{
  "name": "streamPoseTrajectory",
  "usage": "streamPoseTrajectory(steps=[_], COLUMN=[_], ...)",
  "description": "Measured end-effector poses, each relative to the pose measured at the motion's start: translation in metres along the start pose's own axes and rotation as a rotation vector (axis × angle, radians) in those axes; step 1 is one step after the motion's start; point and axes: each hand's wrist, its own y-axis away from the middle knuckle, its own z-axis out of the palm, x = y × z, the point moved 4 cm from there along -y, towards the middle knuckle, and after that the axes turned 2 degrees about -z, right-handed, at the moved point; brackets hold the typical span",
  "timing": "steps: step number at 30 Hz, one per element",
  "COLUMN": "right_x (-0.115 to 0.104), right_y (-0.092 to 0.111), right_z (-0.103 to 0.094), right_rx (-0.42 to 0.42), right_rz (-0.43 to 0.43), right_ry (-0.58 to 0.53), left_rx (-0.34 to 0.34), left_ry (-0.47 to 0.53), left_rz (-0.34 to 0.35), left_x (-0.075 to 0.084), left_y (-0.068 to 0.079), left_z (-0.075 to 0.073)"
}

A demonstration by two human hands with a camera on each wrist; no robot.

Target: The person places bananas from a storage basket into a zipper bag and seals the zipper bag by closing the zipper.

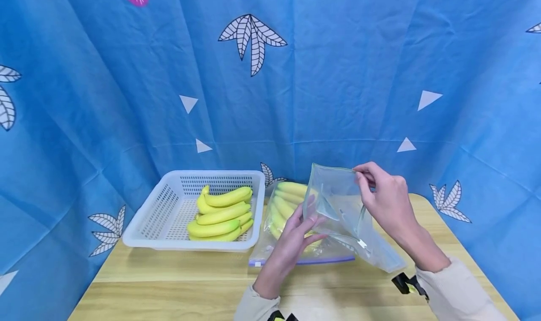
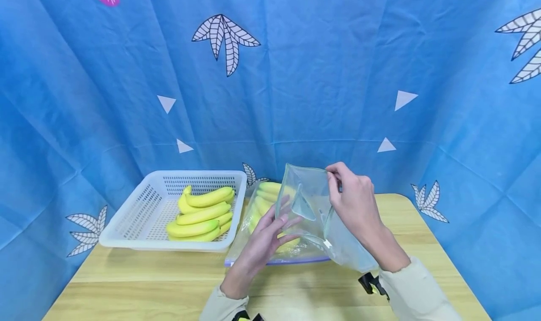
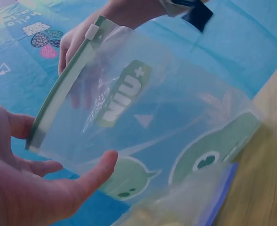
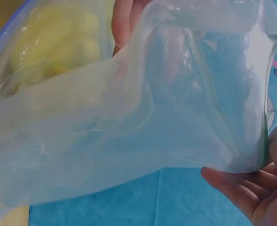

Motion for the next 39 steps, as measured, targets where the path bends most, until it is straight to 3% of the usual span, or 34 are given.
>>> streamPoseTrajectory(steps=[5,9,15,22,28,33,39], right_x=[0.005,0.009,0.014,0.016,0.014,0.011,0.012], right_y=[-0.004,-0.008,-0.01,-0.012,-0.015,-0.019,-0.021], right_z=[0.0,-0.001,0.001,0.005,0.009,0.015,0.016], right_rx=[0.024,0.027,0.017,0.011,-0.005,-0.027,-0.043], right_rz=[0.003,0.014,0.032,0.031,0.035,0.027,0.033], right_ry=[0.025,0.035,0.035,0.022,0.016,0.001,0.003], left_rx=[0.014,0.039,0.106,0.212,0.195,0.222,0.247], left_ry=[-0.123,-0.348,-0.734,-0.992,-1.138,-1.229,-1.311], left_rz=[0.04,0.099,0.138,0.092,0.05,-0.006,-0.061], left_x=[0.007,0.021,0.049,0.086,0.117,0.138,0.149], left_y=[0.002,0.002,0.008,0.014,0.012,0.006,-0.009], left_z=[-0.006,-0.021,-0.063,-0.113,-0.144,-0.173,-0.198])
